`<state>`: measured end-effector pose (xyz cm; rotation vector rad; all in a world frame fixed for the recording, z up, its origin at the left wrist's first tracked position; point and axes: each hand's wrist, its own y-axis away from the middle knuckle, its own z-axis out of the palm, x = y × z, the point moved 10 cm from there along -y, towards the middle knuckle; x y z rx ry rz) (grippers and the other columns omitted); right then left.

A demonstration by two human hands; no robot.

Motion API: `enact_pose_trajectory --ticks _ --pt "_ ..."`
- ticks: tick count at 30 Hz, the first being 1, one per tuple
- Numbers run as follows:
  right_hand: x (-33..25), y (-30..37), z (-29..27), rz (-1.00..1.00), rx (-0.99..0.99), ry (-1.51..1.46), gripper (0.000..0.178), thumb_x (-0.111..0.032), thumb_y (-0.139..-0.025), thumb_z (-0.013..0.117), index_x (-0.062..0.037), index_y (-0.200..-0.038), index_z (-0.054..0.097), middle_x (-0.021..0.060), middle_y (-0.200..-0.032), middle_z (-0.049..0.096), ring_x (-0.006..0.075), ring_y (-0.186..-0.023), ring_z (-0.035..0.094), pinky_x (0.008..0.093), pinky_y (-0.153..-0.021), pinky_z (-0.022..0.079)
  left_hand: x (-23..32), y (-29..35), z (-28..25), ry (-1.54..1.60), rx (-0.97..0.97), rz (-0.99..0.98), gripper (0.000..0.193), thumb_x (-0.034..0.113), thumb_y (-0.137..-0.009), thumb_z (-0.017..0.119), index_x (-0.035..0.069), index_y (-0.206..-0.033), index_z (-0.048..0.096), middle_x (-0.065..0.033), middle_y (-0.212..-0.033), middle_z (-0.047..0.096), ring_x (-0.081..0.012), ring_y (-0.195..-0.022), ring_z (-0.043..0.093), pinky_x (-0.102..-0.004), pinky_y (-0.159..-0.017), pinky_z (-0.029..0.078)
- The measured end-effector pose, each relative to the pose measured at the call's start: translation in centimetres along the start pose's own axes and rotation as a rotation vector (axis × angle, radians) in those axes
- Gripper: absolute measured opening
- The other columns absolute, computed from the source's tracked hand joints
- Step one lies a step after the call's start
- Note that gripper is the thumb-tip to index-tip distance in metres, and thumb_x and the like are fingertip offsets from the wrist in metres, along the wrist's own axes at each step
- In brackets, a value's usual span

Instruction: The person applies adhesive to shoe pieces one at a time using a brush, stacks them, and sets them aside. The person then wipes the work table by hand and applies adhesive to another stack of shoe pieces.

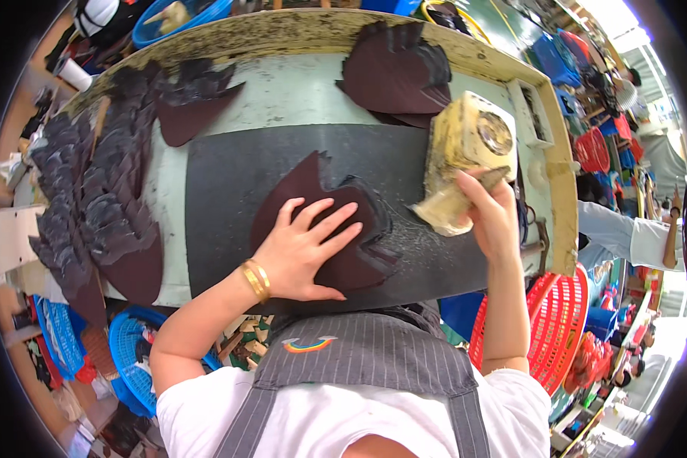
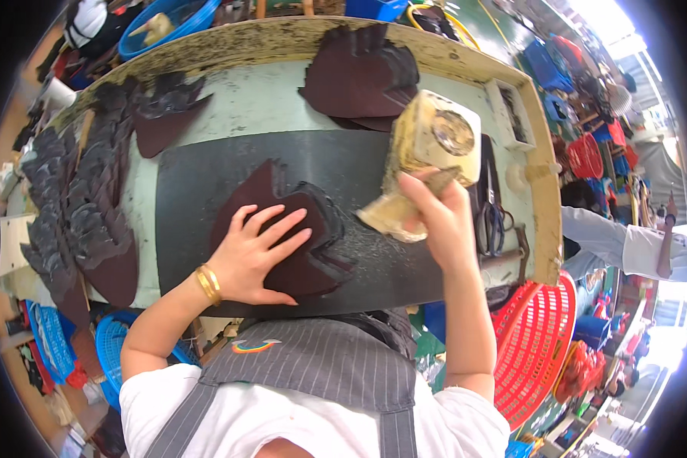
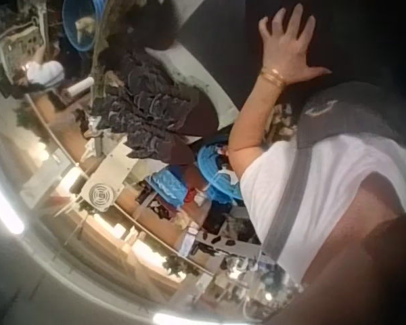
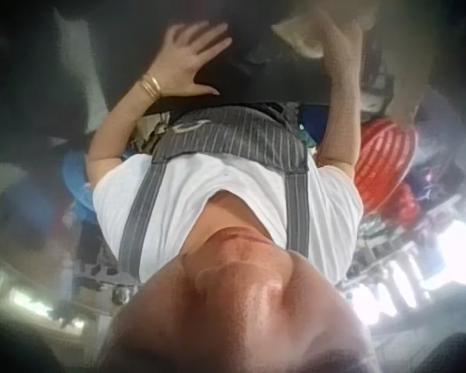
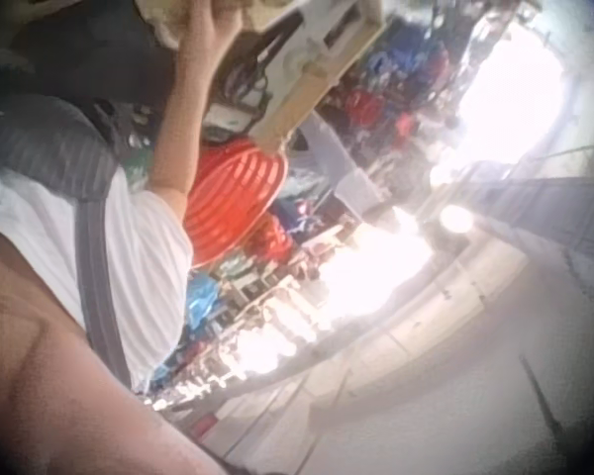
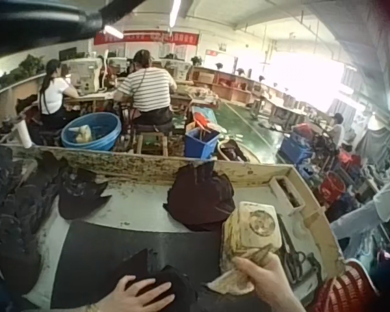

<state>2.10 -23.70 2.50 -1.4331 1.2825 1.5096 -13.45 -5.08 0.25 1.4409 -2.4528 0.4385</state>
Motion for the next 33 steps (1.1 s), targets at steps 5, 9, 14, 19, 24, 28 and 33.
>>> enact_pose_trajectory --ticks 5,9,14,19,24,28,33 --pt "0.4 -3.6 9.9 -0.112 -0.158 0.312 0.023 -0.02 -0.091 0.067 0.002 -0.087 0.064 0.0057 -0.068 0.067 0.0096 -0.055 0.062 0.0255 -0.05 0.048 -0.2 0.2 0.1 -0.026 0.046 -0.025 0.092 0.063 -0.062 0.074 0.013 -0.136 0.052 -0.0113 -0.148 0.041 -0.0333 -0.127 0.038 -0.0548 -0.102 0.027" --pt "-1.1 -5.5 10.6 -0.176 -0.168 0.341 0.023 -0.021 -0.088 0.068 0.0014 -0.086 0.064 0.0067 -0.064 0.066 0.009 -0.055 0.061 0.0278 -0.053 0.048 -0.4 0.4 0.2 -0.005 0.04 -0.04 0.089 0.062 -0.063 0.074 0.015 -0.135 0.053 -0.0121 -0.147 0.04 -0.0343 -0.13 0.036 -0.0564 -0.099 0.027" --pt "-1.4 -6.8 12.2 -0.201 -0.241 0.537 0.02 -0.017 -0.09 0.067 0.0002 -0.083 0.062 0.0019 -0.064 0.062 0.0061 -0.054 0.056 0.0224 -0.049 0.046 -0.6 0.4 0.8 0.028 0.02 -0.06 0.087 0.061 -0.065 0.073 0.015 -0.136 0.051 -0.0134 -0.149 0.038 -0.0369 -0.138 0.03 -0.0571 -0.098 0.027" --pt "0.8 -7.8 15.2 -0.188 -0.414 0.515 0.021 -0.018 -0.087 0.066 0.0006 -0.079 0.061 0.0005 -0.063 0.059 0.0065 -0.054 0.053 0.0251 -0.049 0.044 -0.5 0.6 0.8 0.024 0.042 -0.068 0.085 0.061 -0.066 0.072 0.016 -0.136 0.051 -0.0129 -0.149 0.038 -0.0368 -0.137 0.031 -0.0571 -0.098 0.026" --pt "-0.2 -6.2 11.6 -0.072 -0.383 0.412 0.02 -0.017 -0.082 0.066 0.0017 -0.079 0.062 0.0036 -0.065 0.063 0.0073 -0.057 0.056 0.0265 -0.052 0.046 -0.5 0.6 1.0 0.035 0.057 -0.067 0.083 0.061 -0.066 0.072 0.017 -0.134 0.053 -0.0119 -0.146 0.04 -0.0359 -0.135 0.033 -0.0563 -0.099 0.026" --pt "1.3 -2.5 9.5 -0.073 -0.378 0.397 0.017 -0.014 -0.083 0.068 0.0006 -0.077 0.063 0.0042 -0.067 0.065 0.0073 -0.061 0.059 0.0264 -0.057 0.049 -0.6 0.4 0.7 0.027 0.096 -0.067 0.08 0.059 -0.062 0.075 0.02 -0.13 0.057 -0.0108 -0.143 0.043 -0.0347 -0.134 0.035 -0.0558 -0.099 0.027" --pt "1.5 0.9 6.1 -0.064 -0.115 0.178 0.014 -0.014 -0.088 0.068 -0.0008 -0.085 0.062 0.0015 -0.07 0.066 0.0076 -0.063 0.06 0.0221 -0.058 0.047 -0.3 0.3 0.1 0.03 0.105 -0.083 0.077 0.057 -0.06 0.076 0.019 -0.125 0.062 -0.0101 -0.139 0.047 -0.034 -0.131 0.037 -0.0545 -0.1 0.026"
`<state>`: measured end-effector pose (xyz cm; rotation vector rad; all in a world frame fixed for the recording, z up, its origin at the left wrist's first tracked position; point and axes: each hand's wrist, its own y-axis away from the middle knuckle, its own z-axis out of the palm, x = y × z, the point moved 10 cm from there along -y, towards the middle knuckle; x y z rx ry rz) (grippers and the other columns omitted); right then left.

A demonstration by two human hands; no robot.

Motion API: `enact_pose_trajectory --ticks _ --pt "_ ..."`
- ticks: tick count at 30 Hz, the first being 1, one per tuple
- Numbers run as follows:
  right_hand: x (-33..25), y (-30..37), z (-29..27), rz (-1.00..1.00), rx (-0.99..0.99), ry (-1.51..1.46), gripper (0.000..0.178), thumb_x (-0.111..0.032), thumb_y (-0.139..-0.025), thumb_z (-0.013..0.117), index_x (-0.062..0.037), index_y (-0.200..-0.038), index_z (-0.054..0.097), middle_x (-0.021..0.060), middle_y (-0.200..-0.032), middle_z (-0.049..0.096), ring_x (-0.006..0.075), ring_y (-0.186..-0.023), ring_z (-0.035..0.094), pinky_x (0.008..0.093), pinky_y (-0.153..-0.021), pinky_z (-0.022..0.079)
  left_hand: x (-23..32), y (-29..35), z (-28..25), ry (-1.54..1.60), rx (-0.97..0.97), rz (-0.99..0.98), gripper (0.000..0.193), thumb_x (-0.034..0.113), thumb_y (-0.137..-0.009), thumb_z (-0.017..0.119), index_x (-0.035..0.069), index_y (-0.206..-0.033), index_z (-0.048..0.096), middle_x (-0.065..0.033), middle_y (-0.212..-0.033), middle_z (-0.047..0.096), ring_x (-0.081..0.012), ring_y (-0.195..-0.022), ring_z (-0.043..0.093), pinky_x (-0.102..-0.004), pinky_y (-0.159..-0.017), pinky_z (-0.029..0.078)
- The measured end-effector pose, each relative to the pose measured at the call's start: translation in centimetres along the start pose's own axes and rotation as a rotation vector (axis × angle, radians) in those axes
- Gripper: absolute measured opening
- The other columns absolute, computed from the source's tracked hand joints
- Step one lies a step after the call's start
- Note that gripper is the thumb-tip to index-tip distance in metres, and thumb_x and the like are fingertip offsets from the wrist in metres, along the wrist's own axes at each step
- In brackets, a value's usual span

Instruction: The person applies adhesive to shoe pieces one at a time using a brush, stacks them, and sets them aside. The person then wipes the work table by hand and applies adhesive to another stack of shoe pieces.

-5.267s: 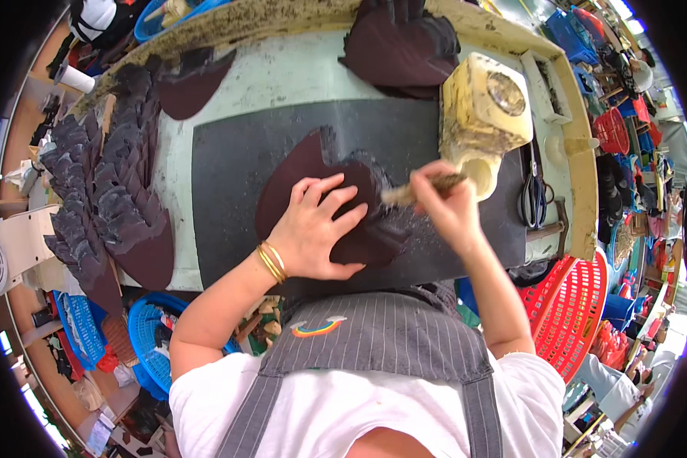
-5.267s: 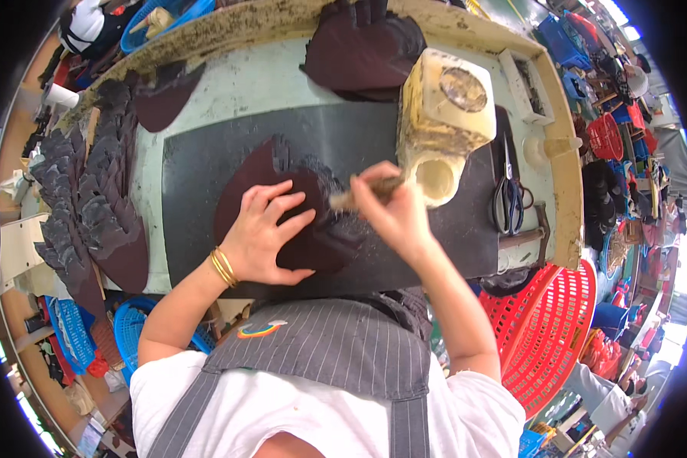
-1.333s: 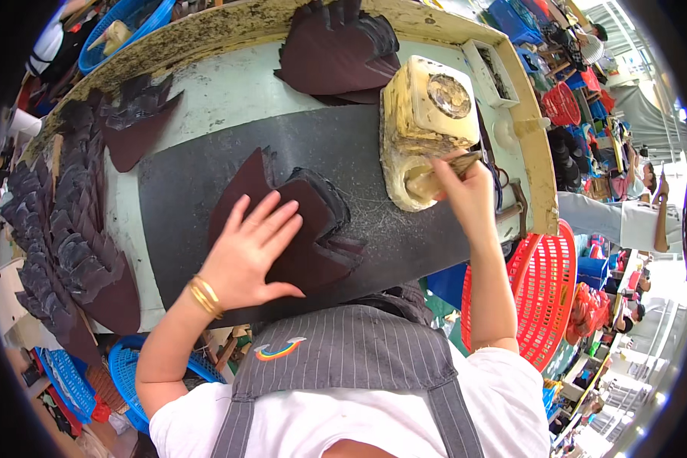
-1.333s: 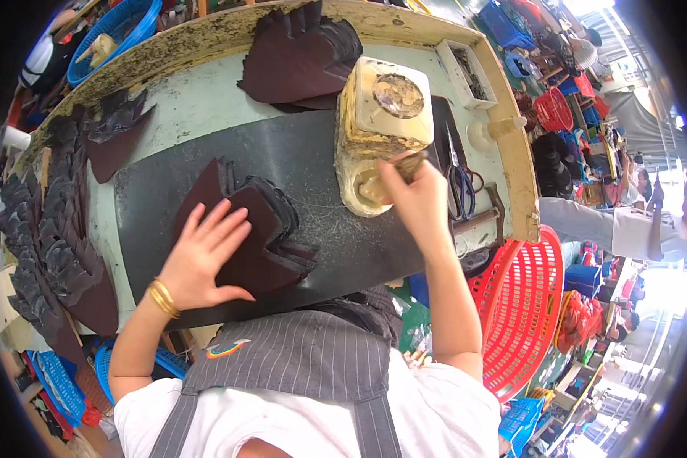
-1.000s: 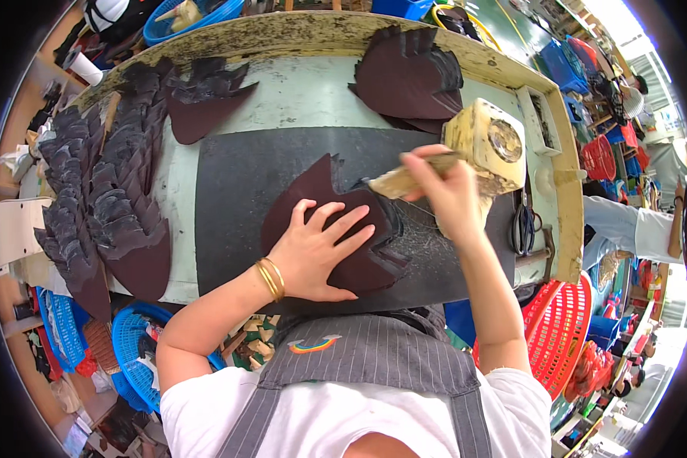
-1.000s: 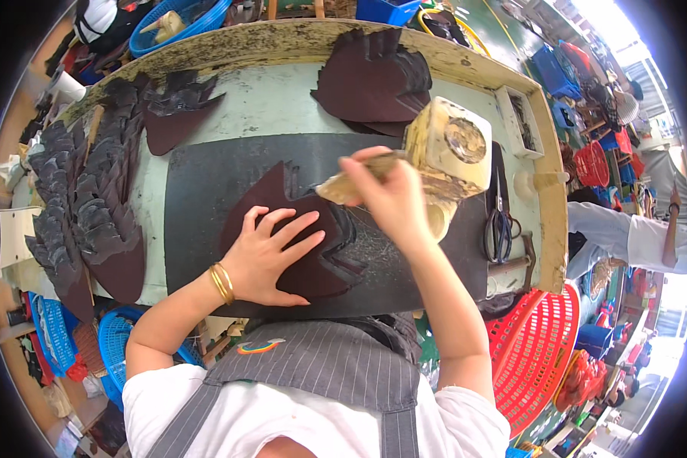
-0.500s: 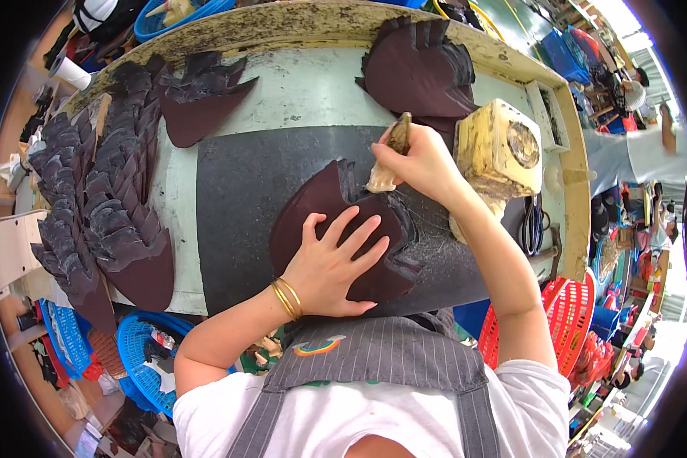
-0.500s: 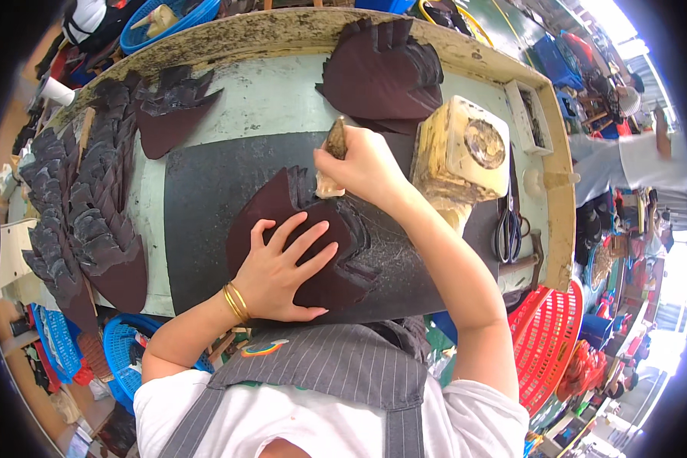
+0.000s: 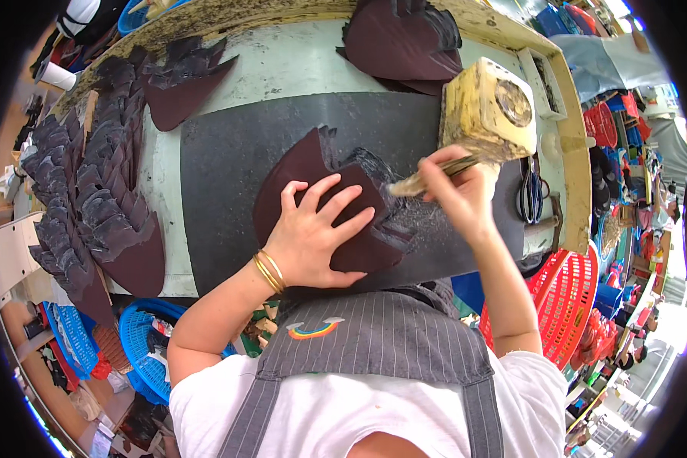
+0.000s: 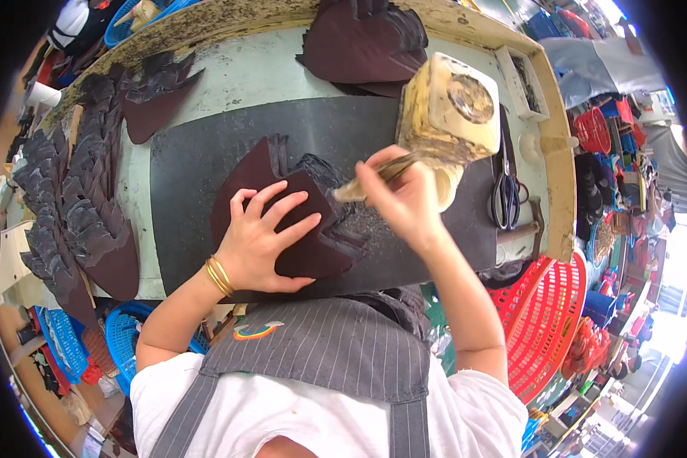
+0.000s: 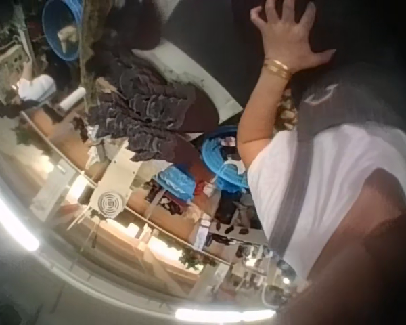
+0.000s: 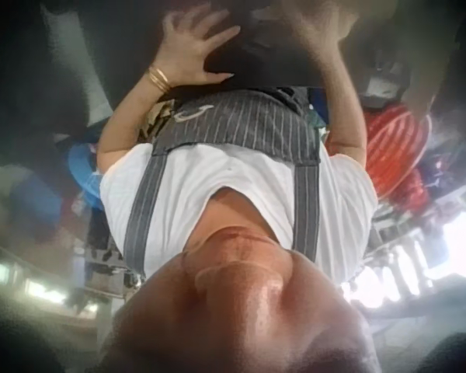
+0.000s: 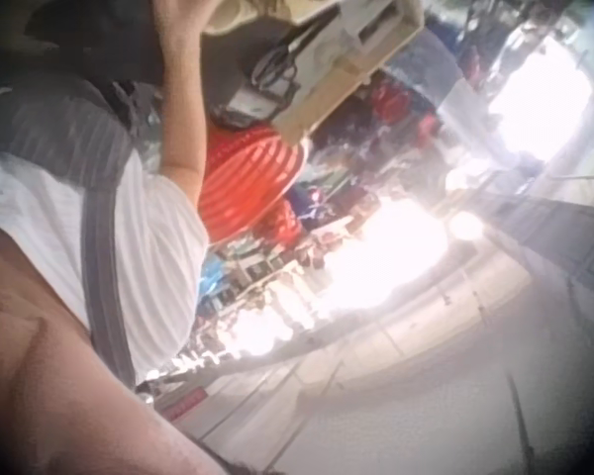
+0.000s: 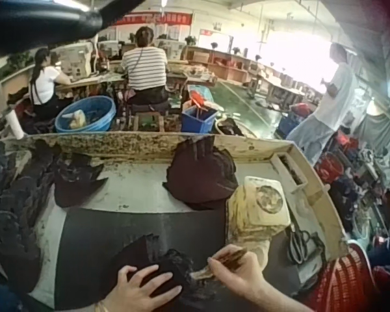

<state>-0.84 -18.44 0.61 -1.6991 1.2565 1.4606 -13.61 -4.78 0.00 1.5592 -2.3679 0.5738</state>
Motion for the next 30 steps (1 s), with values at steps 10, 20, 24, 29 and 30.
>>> enact_pose_trajectory --ticks 10,20,24,29,30 --pt "-0.5 5.4 -12.2 -0.101 0.456 0.042 0.014 -0.012 -0.093 0.066 0.0014 -0.095 0.064 0.0047 -0.076 0.067 0.0068 -0.061 0.06 0.0211 -0.055 0.049 0.4 0.4 0.0 -0.003 0.021 0.008 0.074 0.053 -0.061 0.077 0.019 -0.125 0.062 -0.0105 -0.142 0.046 -0.0353 -0.135 0.037 -0.0531 -0.107 0.024" --pt "0.3 0.4 -5.4 0.021 0.119 -0.183 0.024 -0.02 -0.091 0.068 0.0037 -0.094 0.065 0.0038 -0.075 0.067 0.0083 -0.053 0.056 0.0226 -0.05 0.043 0.8 0.8 0.1 -0.006 0.028 0.001 0.07 0.05 -0.063 0.078 0.022 -0.125 0.063 -0.0103 -0.141 0.048 -0.034 -0.133 0.039 -0.0535 -0.109 0.025" --pt "-0.7 -2.3 1.6 -0.083 -0.081 0.03 0.026 -0.022 -0.09 0.067 0.0036 -0.086 0.064 0.0069 -0.07 0.066 0.0102 -0.054 0.06 0.0243 -0.051 0.048 0.8 1.2 -0.1 -0.014 0.059 -0.008 0.068 0.05 -0.063 0.078 0.023 -0.124 0.064 -0.0093 -0.14 0.05 -0.0329 -0.131 0.042 -0.0533 -0.109 0.026" --pt "-1.6 -2.3 2.3 -0.091 -0.139 0.015 0.026 -0.022 -0.09 0.07 0.0032 -0.088 0.063 0.0045 -0.07 0.066 0.0085 -0.055 0.059 0.0244 -0.05 0.048 0.1 1.6 -0.3 0.029 0.119 -0.008 0.064 0.05 -0.062 0.079 0.022 -0.118 0.068 -0.0064 -0.133 0.055 -0.0296 -0.123 0.048 -0.0535 -0.106 0.03" --pt "-3.3 -2.8 3.2 -0.211 -0.09 -0.078 0.025 -0.021 -0.09 0.07 0.0031 -0.088 0.063 0.0039 -0.071 0.066 0.0075 -0.057 0.059 0.0236 -0.051 0.048 0.4 1.9 -0.4 0.02 0.126 0.012 0.063 0.05 -0.062 0.079 0.022 -0.117 0.068 -0.006 -0.132 0.055 -0.0292 -0.123 0.048 -0.0537 -0.106 0.03"
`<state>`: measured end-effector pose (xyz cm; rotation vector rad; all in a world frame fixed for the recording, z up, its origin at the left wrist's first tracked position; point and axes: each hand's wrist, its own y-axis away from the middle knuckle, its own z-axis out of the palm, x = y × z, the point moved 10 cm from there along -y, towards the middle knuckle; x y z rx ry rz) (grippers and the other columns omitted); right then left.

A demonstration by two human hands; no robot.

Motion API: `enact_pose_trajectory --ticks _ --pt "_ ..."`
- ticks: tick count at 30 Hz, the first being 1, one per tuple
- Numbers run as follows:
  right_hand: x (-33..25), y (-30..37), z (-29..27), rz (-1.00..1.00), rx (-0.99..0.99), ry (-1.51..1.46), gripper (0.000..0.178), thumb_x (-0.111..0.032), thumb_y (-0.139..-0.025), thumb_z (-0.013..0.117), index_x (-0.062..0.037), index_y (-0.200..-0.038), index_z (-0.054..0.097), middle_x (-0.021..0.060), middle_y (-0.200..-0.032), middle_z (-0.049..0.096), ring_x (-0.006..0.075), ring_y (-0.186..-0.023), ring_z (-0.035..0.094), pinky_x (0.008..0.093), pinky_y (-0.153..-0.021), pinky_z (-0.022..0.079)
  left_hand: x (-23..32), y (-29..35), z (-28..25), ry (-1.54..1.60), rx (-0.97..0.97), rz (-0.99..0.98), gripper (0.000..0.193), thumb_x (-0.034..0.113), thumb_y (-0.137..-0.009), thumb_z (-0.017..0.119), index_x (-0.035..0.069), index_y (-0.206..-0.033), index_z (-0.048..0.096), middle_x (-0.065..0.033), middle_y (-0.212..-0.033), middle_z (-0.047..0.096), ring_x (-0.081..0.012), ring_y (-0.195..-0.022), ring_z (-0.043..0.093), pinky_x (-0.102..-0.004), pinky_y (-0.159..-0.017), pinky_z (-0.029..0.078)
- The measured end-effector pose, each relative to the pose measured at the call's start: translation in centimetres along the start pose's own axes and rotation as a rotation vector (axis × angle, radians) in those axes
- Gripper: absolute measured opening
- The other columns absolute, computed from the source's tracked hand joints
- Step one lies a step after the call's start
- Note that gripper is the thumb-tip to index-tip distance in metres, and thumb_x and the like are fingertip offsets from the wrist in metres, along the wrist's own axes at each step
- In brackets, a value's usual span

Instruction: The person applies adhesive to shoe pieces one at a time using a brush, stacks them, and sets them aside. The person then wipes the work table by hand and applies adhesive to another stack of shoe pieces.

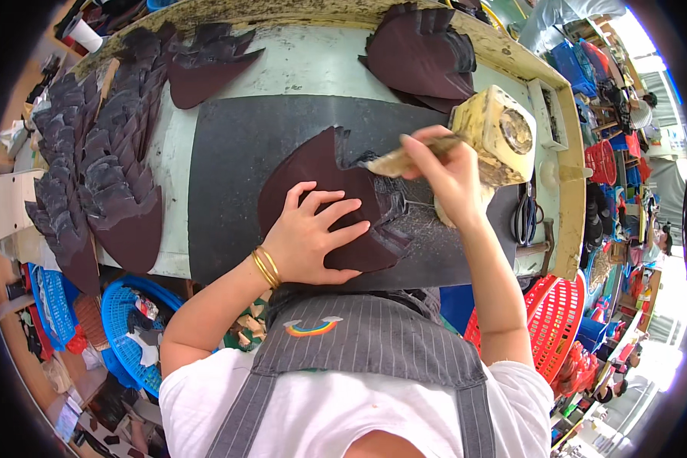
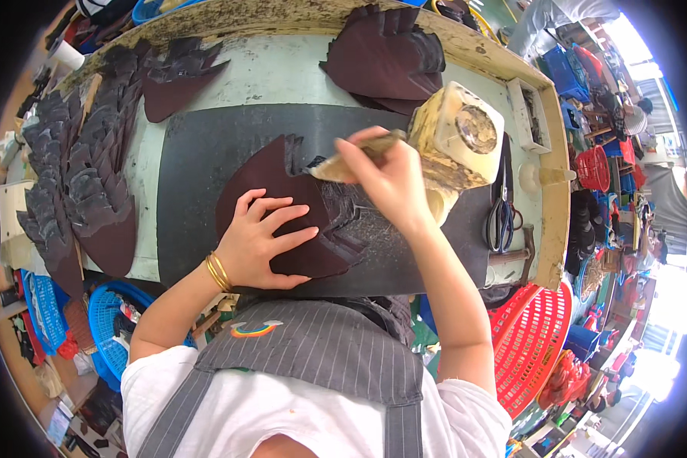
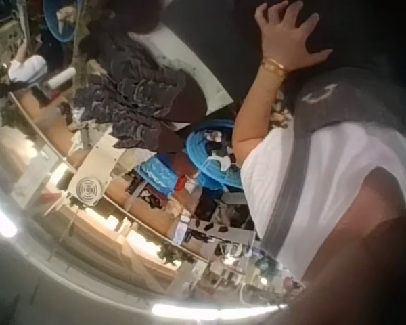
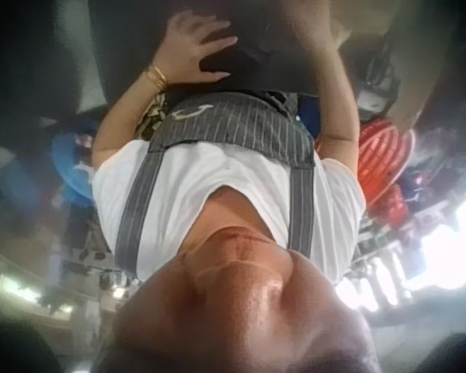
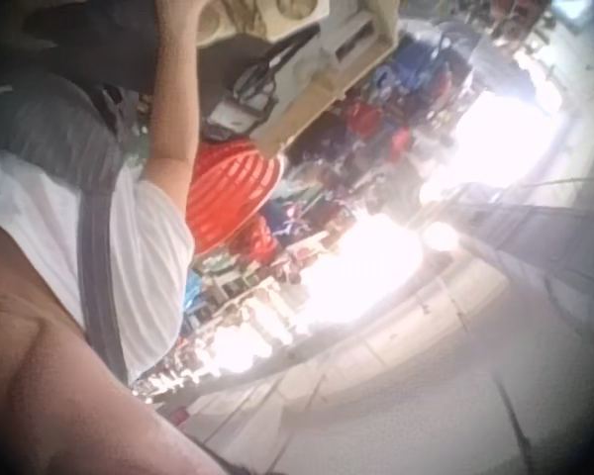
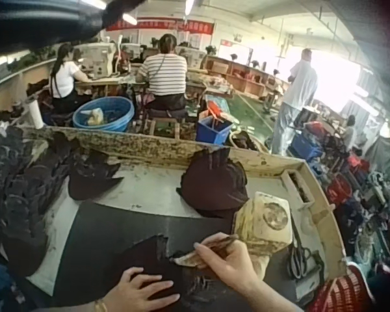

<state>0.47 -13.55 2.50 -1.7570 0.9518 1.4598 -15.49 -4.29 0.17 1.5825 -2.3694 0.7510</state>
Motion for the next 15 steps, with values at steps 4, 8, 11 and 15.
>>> enact_pose_trajectory --ticks 4,8,11,15 --pt "2.4 -1.1 3.8 0.209 -0.363 0.385 0.02 -0.018 -0.091 0.069 -0.0012 -0.083 0.061 -0.0007 -0.065 0.059 0.0054 -0.051 0.054 0.0204 -0.047 0.044 -0.3 0.8 -0.1 0.076 0.062 0.01 0.058 0.051 -0.063 0.08 0.02 -0.111 0.07 -0.0045 -0.122 0.059 -0.0268 -0.113 0.055 -0.0539 -0.103 0.033" --pt "-0.5 -4.4 7.2 -0.148 -0.288 0.282 0.018 -0.014 -0.09 0.066 -0.0006 -0.079 0.061 -0.0002 -0.064 0.06 0.0047 -0.05 0.052 0.0221 -0.045 0.042 -0.6 0.8 -0.8 0.058 0.115 0.018 0.054 0.052 -0.063 0.08 0.017 -0.103 0.071 -0.0039 -0.113 0.062 -0.0253 -0.109 0.058 -0.0529 -0.103 0.035" --pt "0.5 -4.6 8.3 0.033 -0.482 0.438 0.02 -0.016 -0.09 0.067 0.0005 -0.081 0.061 0.0007 -0.066 0.062 0.0049 -0.053 0.054 0.0231 -0.046 0.043 -0.8 0.9 -0.9 0.091 0.144 0.016 0.051 0.051 -0.062 0.081 0.015 -0.098 0.071 -0.0037 -0.108 0.063 -0.0247 -0.102 0.059 -0.0514 -0.102 0.036" --pt "1.1 -3.3 8.9 0.06 -0.469 0.331 0.025 -0.021 -0.084 0.07 0.0022 -0.081 0.062 0.0073 -0.066 0.063 0.0112 -0.057 0.059 0.0298 -0.053 0.047 -0.5 1.5 -0.9 0.114 0.163 0.018 0.05 0.049 -0.061 0.083 0.014 -0.094 0.071 -0.0037 -0.103 0.063 -0.0237 -0.096 0.06 -0.0509 -0.101 0.037"
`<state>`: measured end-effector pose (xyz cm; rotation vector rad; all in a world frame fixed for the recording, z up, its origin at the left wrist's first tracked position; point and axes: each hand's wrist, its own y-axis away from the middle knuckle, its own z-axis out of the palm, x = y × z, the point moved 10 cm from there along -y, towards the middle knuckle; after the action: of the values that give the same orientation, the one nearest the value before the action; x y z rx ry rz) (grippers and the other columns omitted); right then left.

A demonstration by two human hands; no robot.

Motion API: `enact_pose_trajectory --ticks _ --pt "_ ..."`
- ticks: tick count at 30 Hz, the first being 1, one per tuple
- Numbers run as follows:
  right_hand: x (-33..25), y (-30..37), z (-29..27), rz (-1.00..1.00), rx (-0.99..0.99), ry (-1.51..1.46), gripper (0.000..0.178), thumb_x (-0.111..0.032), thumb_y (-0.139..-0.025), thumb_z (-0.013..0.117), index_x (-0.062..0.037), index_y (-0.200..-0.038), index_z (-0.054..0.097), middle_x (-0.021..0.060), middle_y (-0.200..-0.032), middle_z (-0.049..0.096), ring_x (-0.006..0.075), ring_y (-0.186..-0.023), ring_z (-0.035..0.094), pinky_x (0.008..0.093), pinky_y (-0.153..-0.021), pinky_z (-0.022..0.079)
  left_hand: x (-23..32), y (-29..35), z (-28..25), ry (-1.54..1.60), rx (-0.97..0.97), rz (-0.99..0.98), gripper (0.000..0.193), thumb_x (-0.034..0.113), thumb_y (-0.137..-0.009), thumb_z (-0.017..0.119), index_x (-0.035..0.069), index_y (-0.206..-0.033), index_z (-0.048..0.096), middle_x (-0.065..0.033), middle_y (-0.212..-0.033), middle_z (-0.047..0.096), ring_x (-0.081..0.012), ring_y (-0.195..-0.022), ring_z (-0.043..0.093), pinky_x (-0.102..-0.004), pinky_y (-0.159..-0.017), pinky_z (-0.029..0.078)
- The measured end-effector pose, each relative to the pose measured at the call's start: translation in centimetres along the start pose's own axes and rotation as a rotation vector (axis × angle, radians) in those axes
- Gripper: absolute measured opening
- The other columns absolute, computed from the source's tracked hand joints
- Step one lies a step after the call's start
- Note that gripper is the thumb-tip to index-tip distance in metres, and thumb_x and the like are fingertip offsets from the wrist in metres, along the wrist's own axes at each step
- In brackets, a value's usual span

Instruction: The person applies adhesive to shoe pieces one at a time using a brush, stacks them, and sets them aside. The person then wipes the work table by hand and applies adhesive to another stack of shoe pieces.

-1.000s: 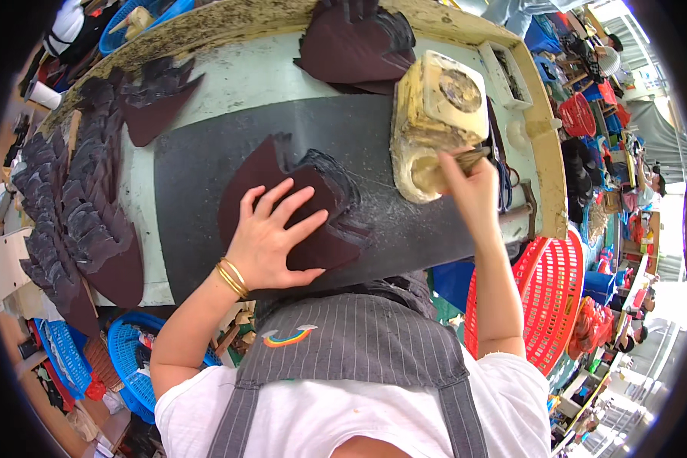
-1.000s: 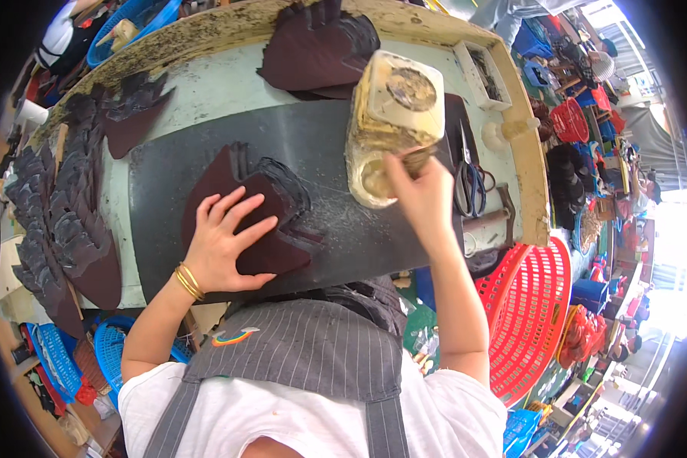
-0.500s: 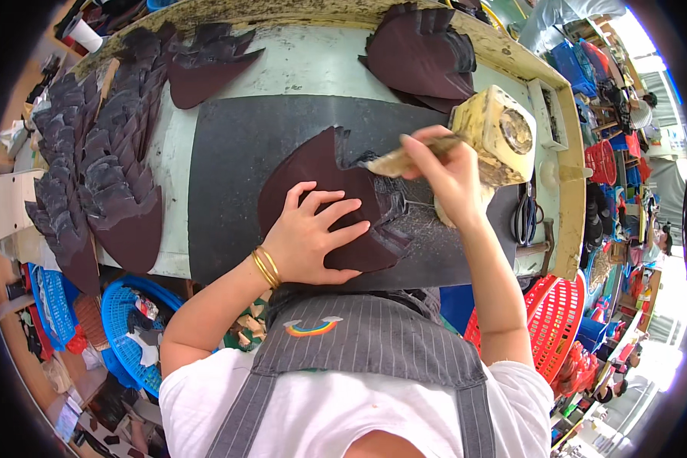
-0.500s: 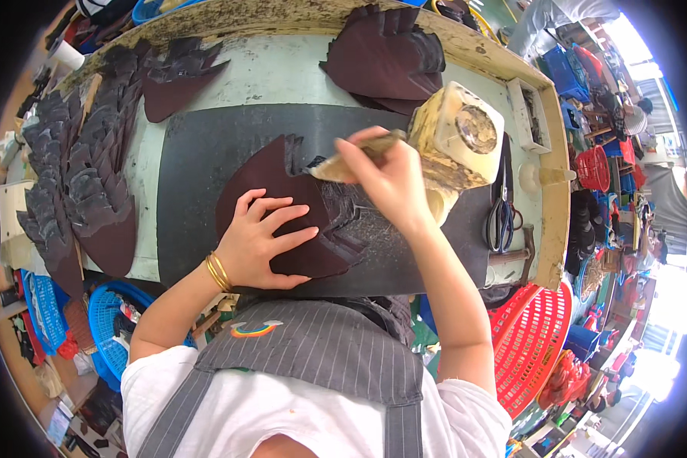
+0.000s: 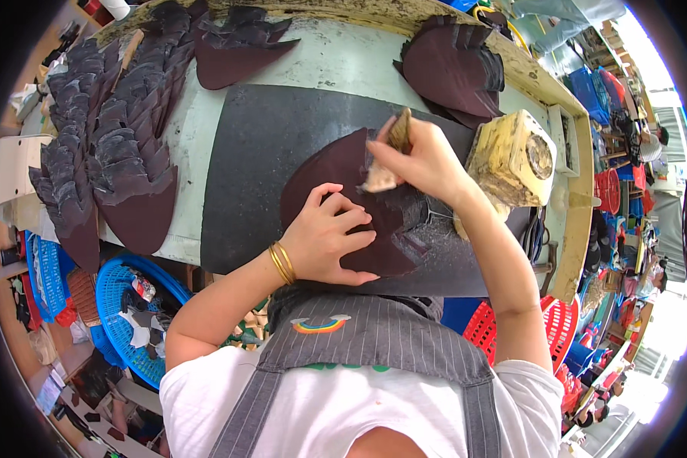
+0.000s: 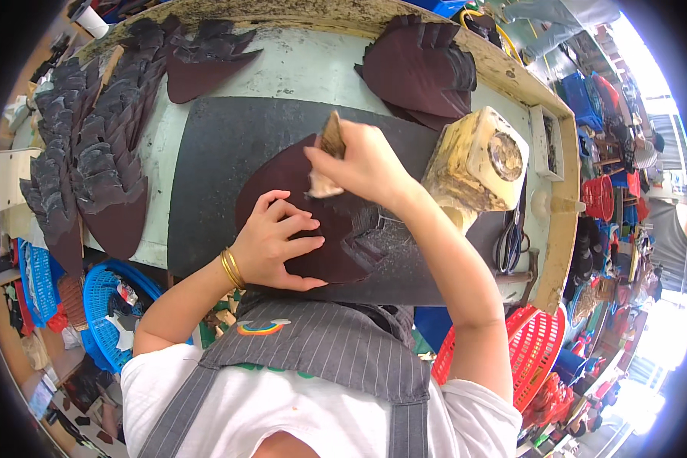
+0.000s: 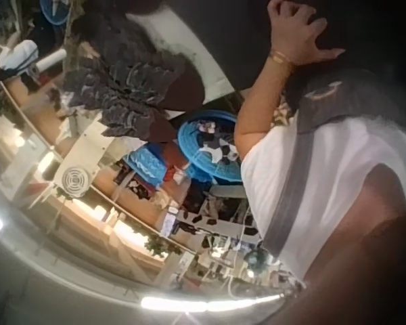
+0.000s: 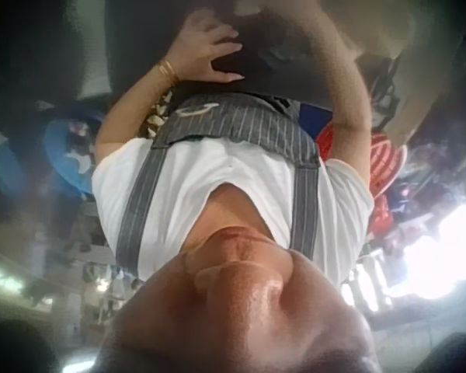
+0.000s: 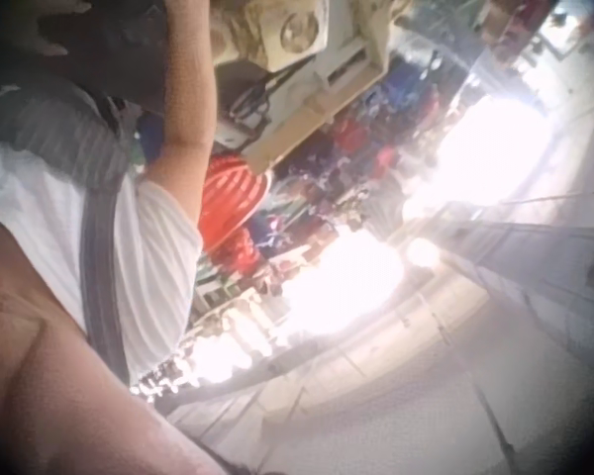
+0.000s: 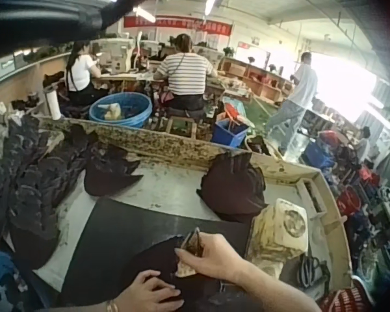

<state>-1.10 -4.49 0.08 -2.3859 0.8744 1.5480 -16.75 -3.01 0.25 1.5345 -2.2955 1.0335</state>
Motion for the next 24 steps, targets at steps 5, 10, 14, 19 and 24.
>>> enact_pose_trajectory --ticks 5,10,14,19,24 --pt "0.5 5.2 -1.5 0.06 0.109 -0.076 0.017 -0.015 -0.087 0.07 -0.0001 -0.082 0.064 0.0028 -0.064 0.06 0.0064 -0.057 0.056 0.0253 -0.05 0.045 -0.3 0.0 -0.1 -0.008 0.027 0.005 0.048 0.046 -0.058 0.085 0.012 -0.088 0.07 -0.004 -0.101 0.062 -0.0239 -0.095 0.06 -0.0512 -0.1 0.039" --pt "1.2 8.4 0.3 0.051 0.009 0.15 0.018 -0.015 -0.086 0.072 0.0007 -0.085 0.064 0.0102 -0.068 0.067 0.0094 -0.061 0.063 0.0277 -0.055 0.049 0.0 -0.1 0.3 -0.02 0.016 0.026 0.048 0.045 -0.057 0.086 0.01 -0.085 0.069 -0.005 -0.101 0.062 -0.0242 -0.096 0.058 -0.0541 -0.1 0.039" --pt "-0.8 9.7 0.7 -0.099 0.05 0.098 0.014 -0.013 -0.085 0.071 -0.0015 -0.082 0.063 0.0077 -0.066 0.067 0.0121 -0.058 0.063 0.0278 -0.054 0.049 0.0 0.1 0.2 -0.07 0.022 0.031 0.048 0.045 -0.056 0.086 0.01 -0.084 0.069 -0.0051 -0.101 0.062 -0.0248 -0.096 0.058 -0.0541 -0.1 0.039" --pt "-1.4 11.8 -0.8 -0.075 0.118 0.056 0.011 -0.009 -0.083 0.072 -0.0022 -0.084 0.063 0.0075 -0.073 0.066 0.0118 -0.062 0.064 0.0273 -0.056 0.051 -0.1 0.2 0.4 -0.058 0.023 0.034 0.046 0.048 -0.058 0.083 0.011 -0.08 0.067 -0.0035 -0.101 0.06 -0.024 -0.099 0.056 -0.0529 -0.101 0.038" --pt "2.3 13.7 -1.5 0.054 0.026 0.084 0.008 -0.008 -0.082 0.07 -0.0022 -0.081 0.064 0.0045 -0.072 0.065 0.0087 -0.061 0.06 0.024 -0.054 0.047 -0.1 -0.2 -0.1 -0.038 0.01 0.014 0.045 0.045 -0.059 0.084 0.01 -0.083 0.068 -0.0044 -0.102 0.061 -0.0271 -0.109 0.056 -0.0539 -0.101 0.039"
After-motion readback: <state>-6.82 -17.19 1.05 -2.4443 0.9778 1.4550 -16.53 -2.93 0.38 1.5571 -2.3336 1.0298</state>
